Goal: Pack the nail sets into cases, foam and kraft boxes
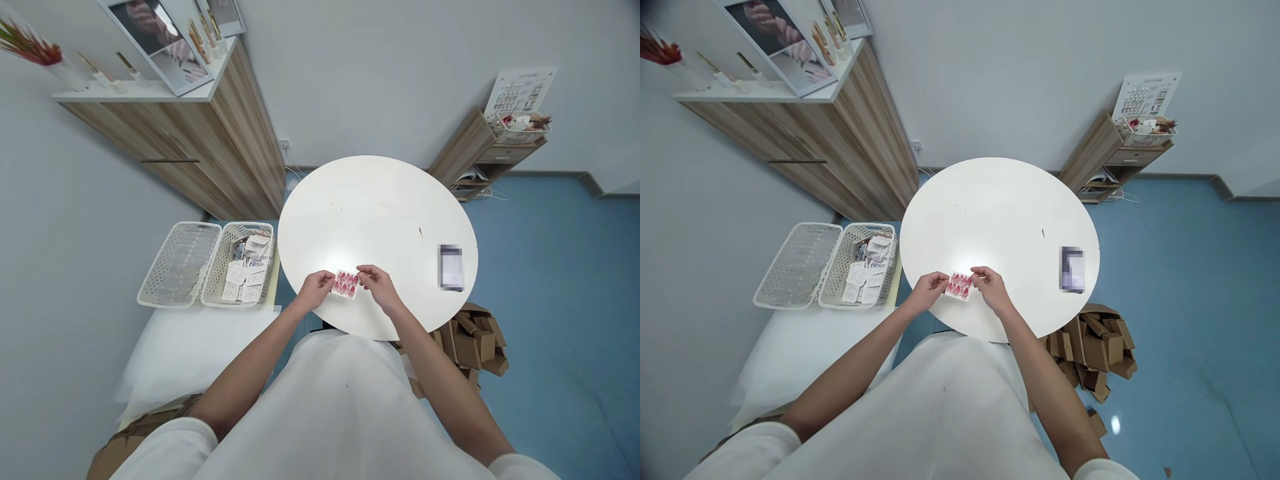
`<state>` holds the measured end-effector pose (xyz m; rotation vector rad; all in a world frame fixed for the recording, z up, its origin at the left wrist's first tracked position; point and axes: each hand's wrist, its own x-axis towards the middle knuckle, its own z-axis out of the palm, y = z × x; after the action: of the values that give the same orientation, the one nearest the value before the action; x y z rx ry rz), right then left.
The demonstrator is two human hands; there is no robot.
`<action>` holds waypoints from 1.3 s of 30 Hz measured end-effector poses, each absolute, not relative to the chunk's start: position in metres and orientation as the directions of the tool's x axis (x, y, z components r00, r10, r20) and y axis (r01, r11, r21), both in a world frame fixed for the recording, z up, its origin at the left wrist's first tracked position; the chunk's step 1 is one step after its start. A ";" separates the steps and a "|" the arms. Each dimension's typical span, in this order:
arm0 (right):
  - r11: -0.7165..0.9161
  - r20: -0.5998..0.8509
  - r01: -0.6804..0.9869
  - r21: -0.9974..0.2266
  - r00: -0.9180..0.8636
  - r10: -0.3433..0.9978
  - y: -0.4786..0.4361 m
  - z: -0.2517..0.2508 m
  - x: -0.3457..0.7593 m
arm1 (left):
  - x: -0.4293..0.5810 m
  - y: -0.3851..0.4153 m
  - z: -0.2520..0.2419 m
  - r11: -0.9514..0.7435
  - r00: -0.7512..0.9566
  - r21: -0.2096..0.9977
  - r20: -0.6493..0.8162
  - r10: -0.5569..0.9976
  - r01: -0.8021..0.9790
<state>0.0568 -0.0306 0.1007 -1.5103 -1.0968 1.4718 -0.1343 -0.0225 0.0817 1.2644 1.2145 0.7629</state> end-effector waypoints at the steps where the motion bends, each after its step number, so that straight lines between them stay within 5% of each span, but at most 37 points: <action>1: -0.354 -0.358 0.074 -0.933 -0.056 0.932 -0.028 0.101 0.056 | -0.133 -0.022 0.084 0.199 0.249 0.960 -0.244 0.937 0.195; 9: -0.355 -0.347 -0.007 -0.935 -0.188 0.919 -0.020 0.098 0.064 | -0.113 -0.021 0.093 0.174 0.239 0.965 -0.220 0.946 0.198; 20: -0.444 -0.425 -0.086 -0.892 -0.179 0.888 -0.021 0.086 0.095 | -0.085 -0.023 0.097 0.328 0.053 0.945 -0.326 0.944 -0.021; 25: -0.463 -0.431 -0.117 -0.878 -0.224 0.874 -0.022 0.079 0.102 | -0.079 -0.020 0.095 0.313 0.072 0.948 -0.316 0.946 0.054; 35: -0.432 -0.420 0.025 -0.901 -0.290 0.860 -0.009 0.070 0.081 | -0.091 -0.042 0.084 0.407 0.106 0.900 -0.425 0.899 0.157; 39: -0.210 -0.288 0.244 -0.947 -0.350 0.892 -0.008 0.073 0.071 | -0.111 -0.036 0.078 0.378 0.065 0.904 -0.397 0.915 0.199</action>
<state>0.0715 -0.0083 0.0732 -1.3490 -1.5254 1.6011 -0.1108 -0.0358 0.0783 1.0800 1.4250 0.7422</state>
